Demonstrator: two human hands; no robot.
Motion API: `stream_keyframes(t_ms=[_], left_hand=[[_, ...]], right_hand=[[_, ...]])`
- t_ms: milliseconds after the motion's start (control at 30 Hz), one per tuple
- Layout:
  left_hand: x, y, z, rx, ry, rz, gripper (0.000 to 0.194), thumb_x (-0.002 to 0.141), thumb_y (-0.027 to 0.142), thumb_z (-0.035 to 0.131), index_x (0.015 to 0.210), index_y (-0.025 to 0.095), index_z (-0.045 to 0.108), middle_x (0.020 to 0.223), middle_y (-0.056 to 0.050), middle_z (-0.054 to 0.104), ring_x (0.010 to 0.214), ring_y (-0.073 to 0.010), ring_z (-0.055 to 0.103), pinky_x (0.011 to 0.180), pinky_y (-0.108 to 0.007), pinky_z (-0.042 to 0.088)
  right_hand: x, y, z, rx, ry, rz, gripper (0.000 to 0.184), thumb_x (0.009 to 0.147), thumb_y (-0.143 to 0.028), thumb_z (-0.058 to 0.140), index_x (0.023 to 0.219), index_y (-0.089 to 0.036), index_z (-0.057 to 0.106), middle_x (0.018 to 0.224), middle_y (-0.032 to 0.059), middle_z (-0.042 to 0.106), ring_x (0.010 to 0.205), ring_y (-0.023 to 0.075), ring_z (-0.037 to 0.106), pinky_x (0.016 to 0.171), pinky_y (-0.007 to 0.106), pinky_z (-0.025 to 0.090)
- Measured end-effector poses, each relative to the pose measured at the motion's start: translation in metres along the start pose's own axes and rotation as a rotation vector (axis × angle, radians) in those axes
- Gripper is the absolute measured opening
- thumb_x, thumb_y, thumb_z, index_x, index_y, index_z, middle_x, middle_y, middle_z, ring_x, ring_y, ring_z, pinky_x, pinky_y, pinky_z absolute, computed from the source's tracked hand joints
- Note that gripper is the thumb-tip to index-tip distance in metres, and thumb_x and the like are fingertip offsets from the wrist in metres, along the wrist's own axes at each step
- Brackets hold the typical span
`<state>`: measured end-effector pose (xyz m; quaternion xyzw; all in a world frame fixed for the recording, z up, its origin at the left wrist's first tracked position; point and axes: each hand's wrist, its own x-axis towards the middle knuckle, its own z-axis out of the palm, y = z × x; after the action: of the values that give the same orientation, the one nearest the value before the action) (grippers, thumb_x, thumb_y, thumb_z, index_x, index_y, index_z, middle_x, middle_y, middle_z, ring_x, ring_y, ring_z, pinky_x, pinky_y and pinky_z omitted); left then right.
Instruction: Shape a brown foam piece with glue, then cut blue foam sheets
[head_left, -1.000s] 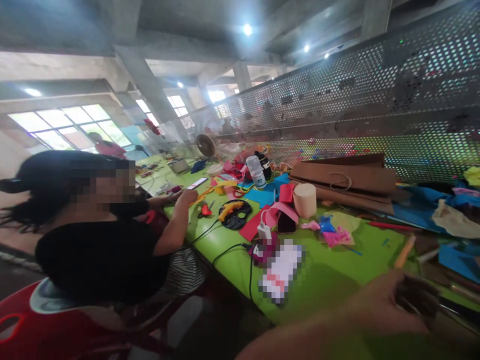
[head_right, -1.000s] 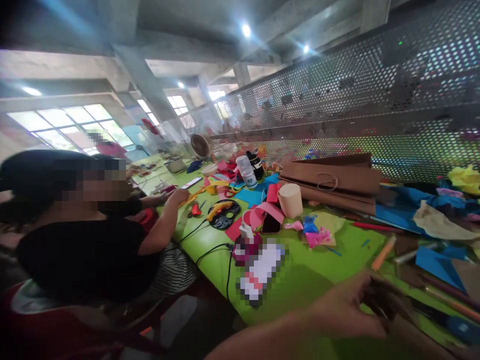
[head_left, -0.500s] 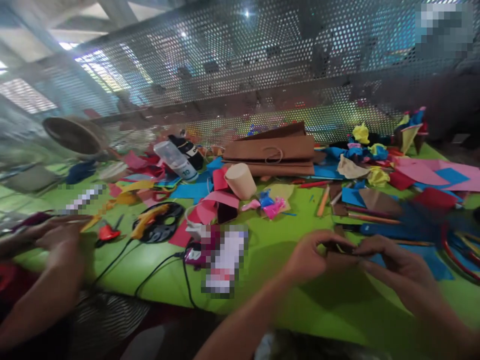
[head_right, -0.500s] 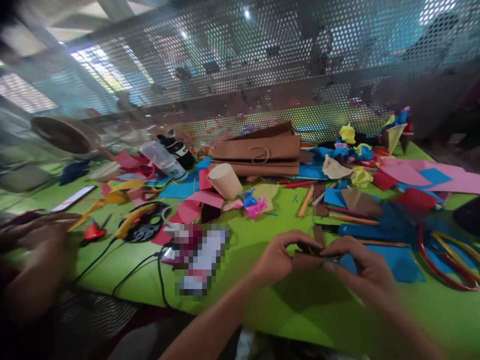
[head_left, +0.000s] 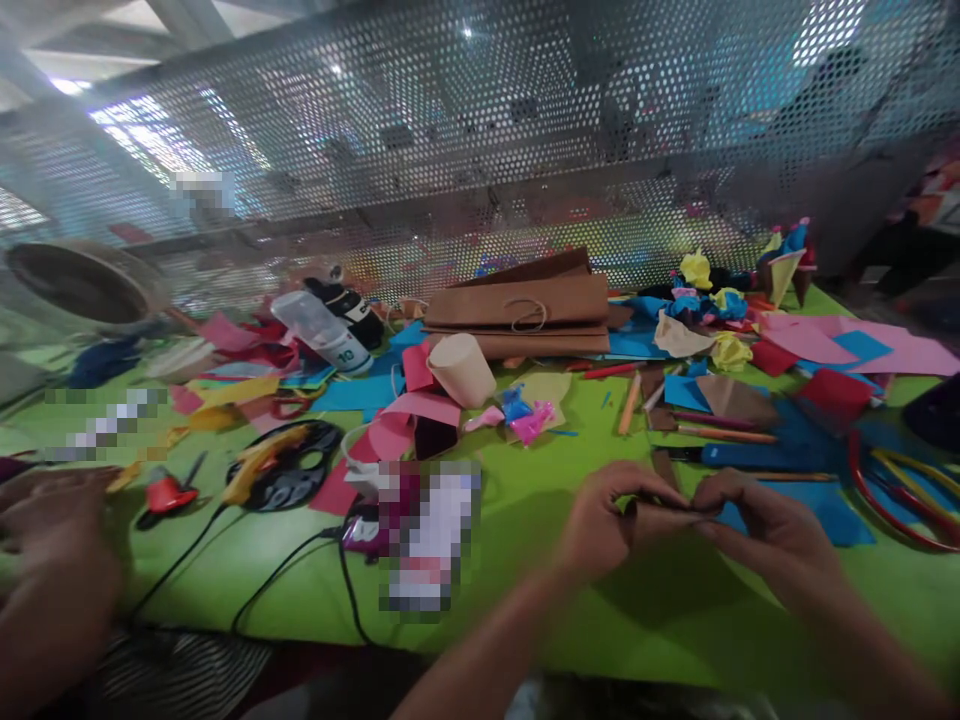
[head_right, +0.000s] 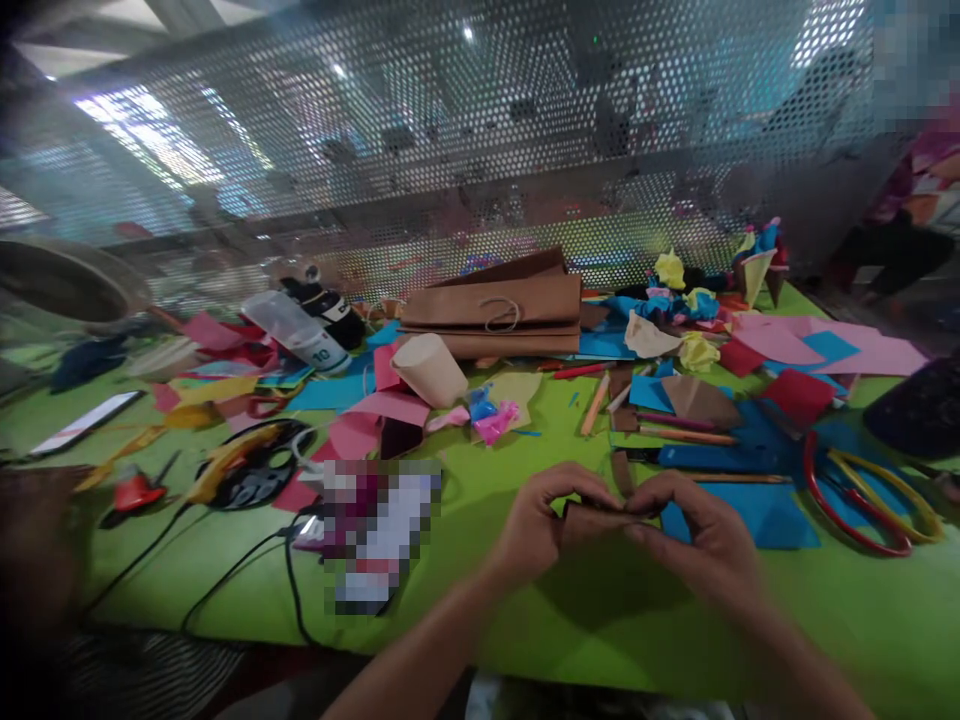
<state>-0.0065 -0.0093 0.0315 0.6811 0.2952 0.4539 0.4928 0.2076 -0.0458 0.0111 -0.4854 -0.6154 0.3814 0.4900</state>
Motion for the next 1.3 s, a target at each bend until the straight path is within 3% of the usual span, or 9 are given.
stream_keyframes(t_ms=[300, 633, 833, 1167, 1300], left_hand=[[-0.0006, -0.002, 0.0024, 0.039, 0.016, 0.015, 0.034, 0.08, 0.051, 0.083, 0.082, 0.017, 0.08, 0.086, -0.011, 0.079, 0.082, -0.0213, 0.073, 0.08, -0.031, 0.055], [-0.001, -0.0013, 0.0025, 0.04, 0.0, 0.024, 0.028, 0.081, 0.046, 0.082, 0.082, 0.018, 0.08, 0.087, -0.01, 0.079, 0.083, -0.0215, 0.073, 0.082, -0.032, 0.055], [-0.0012, -0.0026, 0.0025, 0.042, -0.002, 0.026, 0.027, 0.08, 0.044, 0.084, 0.083, 0.017, 0.079, 0.087, -0.01, 0.079, 0.084, -0.0218, 0.073, 0.083, -0.032, 0.055], [-0.0014, -0.0014, 0.0029, -0.008, 0.018, 0.011, 0.024, 0.08, 0.039, 0.084, 0.083, 0.016, 0.078, 0.087, -0.01, 0.078, 0.084, -0.0209, 0.072, 0.081, -0.03, 0.054], [-0.0011, -0.0009, 0.0034, -0.036, 0.038, 0.024, 0.022, 0.08, 0.036, 0.085, 0.083, 0.015, 0.077, 0.086, -0.009, 0.077, 0.082, -0.0196, 0.071, 0.079, -0.028, 0.053]], right_hand=[[-0.0026, 0.0011, -0.0009, -0.027, -0.008, 0.02, 0.02, 0.081, -0.045, 0.083, 0.084, -0.027, 0.075, 0.08, 0.0018, 0.07, 0.078, 0.0208, 0.067, 0.07, 0.03, 0.055], [-0.0013, 0.0012, -0.0003, -0.022, -0.039, -0.05, 0.014, 0.084, -0.038, 0.083, 0.092, -0.03, 0.075, 0.087, 0.0025, 0.071, 0.085, 0.022, 0.069, 0.074, 0.032, 0.057], [-0.0003, -0.0011, 0.0001, -0.026, -0.043, -0.119, 0.007, 0.087, -0.033, 0.08, 0.088, -0.031, 0.074, 0.084, 0.0011, 0.07, 0.081, 0.0206, 0.067, 0.073, 0.032, 0.054], [-0.0025, 0.0023, -0.0021, -0.038, 0.003, 0.002, 0.025, 0.081, -0.042, 0.084, 0.101, -0.029, 0.074, 0.095, 0.0039, 0.07, 0.091, 0.0244, 0.066, 0.08, 0.035, 0.057], [0.0, 0.0012, -0.0035, -0.009, -0.002, -0.039, 0.019, 0.084, -0.041, 0.081, 0.095, -0.029, 0.073, 0.092, 0.0034, 0.069, 0.089, 0.0232, 0.065, 0.077, 0.033, 0.056]])
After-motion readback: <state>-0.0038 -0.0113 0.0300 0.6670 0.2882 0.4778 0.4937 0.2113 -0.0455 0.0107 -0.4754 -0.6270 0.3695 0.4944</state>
